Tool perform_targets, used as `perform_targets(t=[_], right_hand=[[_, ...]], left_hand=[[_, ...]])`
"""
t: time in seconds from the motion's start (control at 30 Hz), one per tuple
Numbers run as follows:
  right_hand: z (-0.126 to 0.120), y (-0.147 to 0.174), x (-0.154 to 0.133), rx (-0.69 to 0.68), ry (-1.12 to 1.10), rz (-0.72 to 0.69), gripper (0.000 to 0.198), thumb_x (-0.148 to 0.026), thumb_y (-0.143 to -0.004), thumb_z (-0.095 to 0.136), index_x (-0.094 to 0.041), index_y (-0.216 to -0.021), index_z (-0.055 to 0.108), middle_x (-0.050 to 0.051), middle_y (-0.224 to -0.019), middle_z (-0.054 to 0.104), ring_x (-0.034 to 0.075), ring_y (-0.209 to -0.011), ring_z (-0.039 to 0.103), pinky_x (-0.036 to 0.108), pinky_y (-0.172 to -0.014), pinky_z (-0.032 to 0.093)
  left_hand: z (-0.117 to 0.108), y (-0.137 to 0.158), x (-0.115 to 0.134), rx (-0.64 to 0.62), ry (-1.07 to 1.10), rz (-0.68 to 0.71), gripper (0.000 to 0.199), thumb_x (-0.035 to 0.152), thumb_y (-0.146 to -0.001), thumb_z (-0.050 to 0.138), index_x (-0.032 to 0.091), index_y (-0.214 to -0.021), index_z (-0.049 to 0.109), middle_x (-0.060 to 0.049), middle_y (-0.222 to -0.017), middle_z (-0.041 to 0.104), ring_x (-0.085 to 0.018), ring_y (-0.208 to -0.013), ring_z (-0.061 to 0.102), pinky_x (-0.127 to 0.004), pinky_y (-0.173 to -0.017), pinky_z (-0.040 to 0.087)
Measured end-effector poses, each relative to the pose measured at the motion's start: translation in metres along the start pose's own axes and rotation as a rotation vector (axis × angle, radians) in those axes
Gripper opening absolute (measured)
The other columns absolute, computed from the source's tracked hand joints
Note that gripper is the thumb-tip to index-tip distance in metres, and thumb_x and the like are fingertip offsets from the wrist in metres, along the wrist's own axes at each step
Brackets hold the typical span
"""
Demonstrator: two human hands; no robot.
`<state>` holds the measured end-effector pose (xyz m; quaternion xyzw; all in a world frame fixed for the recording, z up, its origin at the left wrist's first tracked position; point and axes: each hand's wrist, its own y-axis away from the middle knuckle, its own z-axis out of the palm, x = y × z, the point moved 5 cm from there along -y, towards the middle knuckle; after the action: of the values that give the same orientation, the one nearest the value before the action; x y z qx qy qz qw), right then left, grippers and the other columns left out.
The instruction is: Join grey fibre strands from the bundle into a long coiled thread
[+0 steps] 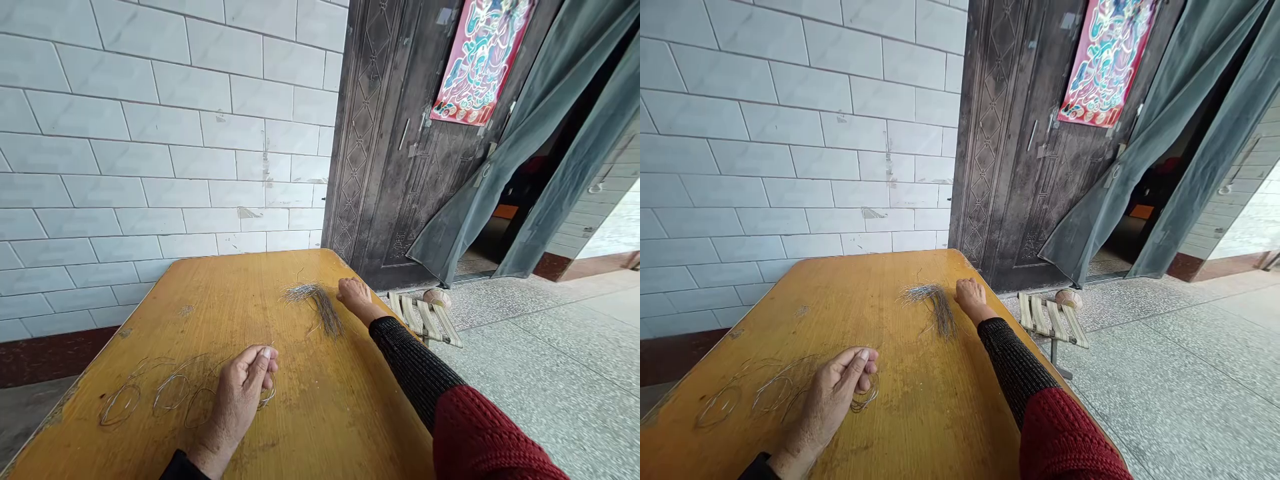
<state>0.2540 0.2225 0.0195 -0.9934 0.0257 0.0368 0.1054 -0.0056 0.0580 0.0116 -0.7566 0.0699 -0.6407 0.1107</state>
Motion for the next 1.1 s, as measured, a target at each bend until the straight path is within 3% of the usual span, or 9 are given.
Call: perform_targets(t=[0.27,0.57,0.83,0.93,1.1], right_hand=[[-0.031,0.014,0.018,0.098,-0.315,0.103,0.022,-0.023,-0.081,0.043,-0.017,-0.087,0.063,0.01,-0.089,0.066,0.02,-0.085,0.059,0.027,-0.066,0.037],[-0.045,0.057,0.009,0.159,-1.05,-0.026,0.032,-0.048,-0.075,0.043,-0.017,-0.071,0.05,0.003,-0.072,0.058,0.011,-0.06,0.05,0.021,-0.05,0.035],[-0.033,0.096,-0.043,-0.08,-1.536,-0.126,0.041,-0.057,-0.065,0.06,-0.018,-0.067,0.049,-0.002,-0.063,0.051,0.006,-0.048,0.044,0.019,-0.043,0.036],[-0.021,0.119,-0.076,-0.301,-1.85,-0.096,0.035,-0.047,-0.062,0.07,-0.018,-0.067,0.051,-0.004,-0.062,0.052,0.005,-0.048,0.046,0.017,-0.044,0.039],[-0.007,0.149,-0.114,-0.473,-1.848,-0.114,0.036,-0.048,-0.064,0.069,-0.015,-0.065,0.053,-0.003,-0.052,0.056,0.005,-0.041,0.049,0.016,-0.041,0.038]], left_hand=[[-0.001,-0.002,-0.003,0.02,0.032,0.004,0.032,0.045,-0.074,0.053,0.016,-0.072,0.065,-0.003,-0.061,0.059,-0.012,-0.047,0.05,-0.024,-0.045,0.042],[0.001,-0.002,0.002,0.002,0.044,0.03,0.03,0.042,-0.075,0.053,0.016,-0.071,0.065,-0.003,-0.061,0.059,-0.011,-0.045,0.05,-0.023,-0.044,0.041],[0.009,0.0,-0.012,-0.086,0.109,-0.076,0.03,0.042,-0.074,0.055,0.014,-0.079,0.065,-0.004,-0.069,0.061,-0.011,-0.049,0.052,-0.022,-0.046,0.041],[0.016,0.004,-0.011,-0.119,0.166,-0.144,0.034,0.038,-0.07,0.061,0.016,-0.096,0.064,-0.004,-0.075,0.063,-0.009,-0.052,0.053,-0.02,-0.047,0.041],[0.016,0.006,0.0,-0.077,0.234,-0.131,0.034,0.038,-0.074,0.057,0.013,-0.097,0.063,-0.003,-0.069,0.06,-0.008,-0.049,0.049,-0.02,-0.047,0.04]])
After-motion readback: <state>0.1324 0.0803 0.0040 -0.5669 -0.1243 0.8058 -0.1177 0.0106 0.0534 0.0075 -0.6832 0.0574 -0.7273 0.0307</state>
